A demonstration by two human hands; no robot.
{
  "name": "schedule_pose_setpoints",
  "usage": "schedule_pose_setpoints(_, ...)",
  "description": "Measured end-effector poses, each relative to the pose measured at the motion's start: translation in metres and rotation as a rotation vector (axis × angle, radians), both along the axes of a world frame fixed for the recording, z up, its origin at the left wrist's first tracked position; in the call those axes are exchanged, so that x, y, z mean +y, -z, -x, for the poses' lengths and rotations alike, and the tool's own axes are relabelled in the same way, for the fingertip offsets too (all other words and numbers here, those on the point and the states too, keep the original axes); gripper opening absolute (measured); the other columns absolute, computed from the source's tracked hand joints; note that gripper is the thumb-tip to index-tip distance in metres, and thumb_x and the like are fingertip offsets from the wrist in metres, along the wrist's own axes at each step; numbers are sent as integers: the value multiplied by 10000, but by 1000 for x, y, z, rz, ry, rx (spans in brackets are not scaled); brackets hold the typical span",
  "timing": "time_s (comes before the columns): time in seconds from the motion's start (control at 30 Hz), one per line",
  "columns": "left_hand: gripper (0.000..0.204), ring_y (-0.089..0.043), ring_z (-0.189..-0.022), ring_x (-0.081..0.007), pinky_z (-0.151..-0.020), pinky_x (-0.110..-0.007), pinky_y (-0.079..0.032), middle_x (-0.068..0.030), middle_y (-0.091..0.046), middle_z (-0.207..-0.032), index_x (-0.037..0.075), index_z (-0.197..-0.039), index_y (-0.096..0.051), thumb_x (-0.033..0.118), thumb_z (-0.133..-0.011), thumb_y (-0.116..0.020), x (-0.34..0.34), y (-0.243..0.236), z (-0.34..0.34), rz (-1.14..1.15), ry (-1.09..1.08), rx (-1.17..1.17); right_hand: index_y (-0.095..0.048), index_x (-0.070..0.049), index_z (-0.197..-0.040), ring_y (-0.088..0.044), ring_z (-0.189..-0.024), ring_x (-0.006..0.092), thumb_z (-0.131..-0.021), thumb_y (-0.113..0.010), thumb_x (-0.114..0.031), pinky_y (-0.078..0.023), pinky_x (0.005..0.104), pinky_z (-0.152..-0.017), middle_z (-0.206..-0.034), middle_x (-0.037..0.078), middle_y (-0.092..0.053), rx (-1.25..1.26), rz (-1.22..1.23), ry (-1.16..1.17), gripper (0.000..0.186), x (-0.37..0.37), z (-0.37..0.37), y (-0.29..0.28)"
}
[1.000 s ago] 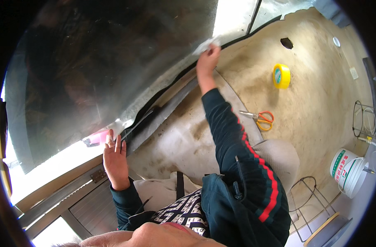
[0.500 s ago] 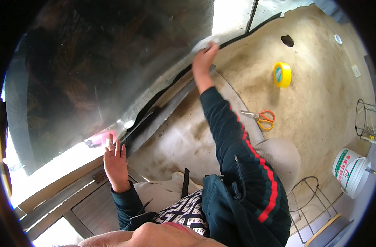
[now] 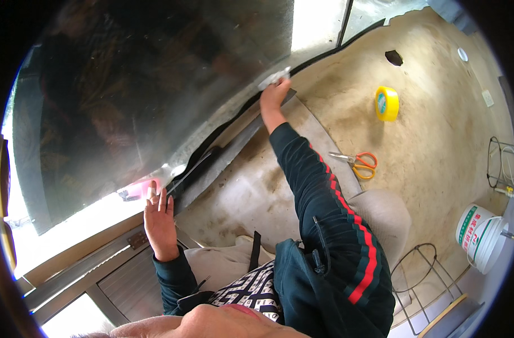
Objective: The person works on a window frame, repeatedly peeling and reapplying a clear strip along the edge, wiping the area with a tissue, and securing the strip with yellow tape. The person briefly walks away to retrieve a tissue before returning to continue the repair.
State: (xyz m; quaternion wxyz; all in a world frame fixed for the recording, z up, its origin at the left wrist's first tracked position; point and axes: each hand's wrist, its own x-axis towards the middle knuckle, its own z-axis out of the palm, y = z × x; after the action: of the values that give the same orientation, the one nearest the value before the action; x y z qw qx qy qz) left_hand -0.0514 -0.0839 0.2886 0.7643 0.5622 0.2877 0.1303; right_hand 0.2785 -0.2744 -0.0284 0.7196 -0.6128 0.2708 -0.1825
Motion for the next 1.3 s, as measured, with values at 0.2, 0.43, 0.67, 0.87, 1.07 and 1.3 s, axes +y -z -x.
schedule_pose_setpoints(0.2, 266, -361, -1431, -262, -1139, -404, -319, -91, -300, -1625, 115, -1036, -609, 336, -1054, -463, 12, -9, 18, -37, -4, -42, -461, 71, -1164, -530, -1078, 294, -914, -463, 58, -417, 386, -1010, -1171, 212, -519, -86, -17, 185, 251, -75, -58, -20)
schedule_pose_setpoints(0.43, 281, -363, -1434, -270, -1144, -411, -311, -103, -291, -1629, 101, -1085, -612, 334, -1049, -460, 9, -6, 14, -62, -18, -50, -381, 12, -1149, -415, -1097, 238, -848, -485, 70, -340, 349, -1027, -1171, 154, -393, 36, 75, -300, 323, 128, 113, -19)
schedule_pose_setpoints(0.67, 260, -352, -1442, -265, -1144, -403, -325, -101, -292, -1628, 111, -1000, -603, 317, -1060, -455, 25, -14, 29, 4, -54, -93, -452, 24, -1028, -475, -974, 308, -897, -447, 55, -396, 403, -933, -1012, 181, -481, -90, 241, -183, 134, 65, 72, -29)
schedule_pose_setpoints(0.87, 283, -352, -1446, -283, -1145, -416, -333, -99, -264, -1637, 108, -1028, -630, 324, -1060, -450, 34, -29, 61, -24, -129, -141, -418, 73, -1163, -484, -1064, 318, -848, -471, 97, -378, 380, -1007, -1159, 210, -452, -13, 178, 26, 320, 95, 66, -59)
schedule_pose_setpoints(1.07, 272, -345, -1447, -284, -1150, -418, -315, -98, -281, -1630, 116, -1015, -617, 317, -1065, -440, 37, -30, 59, -50, -91, -127, -395, 34, -1133, -434, -1040, 314, -850, -465, 79, -370, 392, -971, -1112, 195, -406, -198, 116, -416, 295, 196, 180, -57)
schedule_pose_setpoints(1.3, 265, -333, -1454, -288, -1152, -414, -303, -111, -264, -1635, 118, -1078, -632, 324, -1034, -471, 36, -32, 61, -33, -15, -186, -476, 49, -1108, -509, -1054, 333, -862, -456, 76, -397, 397, -968, -1110, 211, -506, -60, 238, -100, 248, 80, 87, -49)
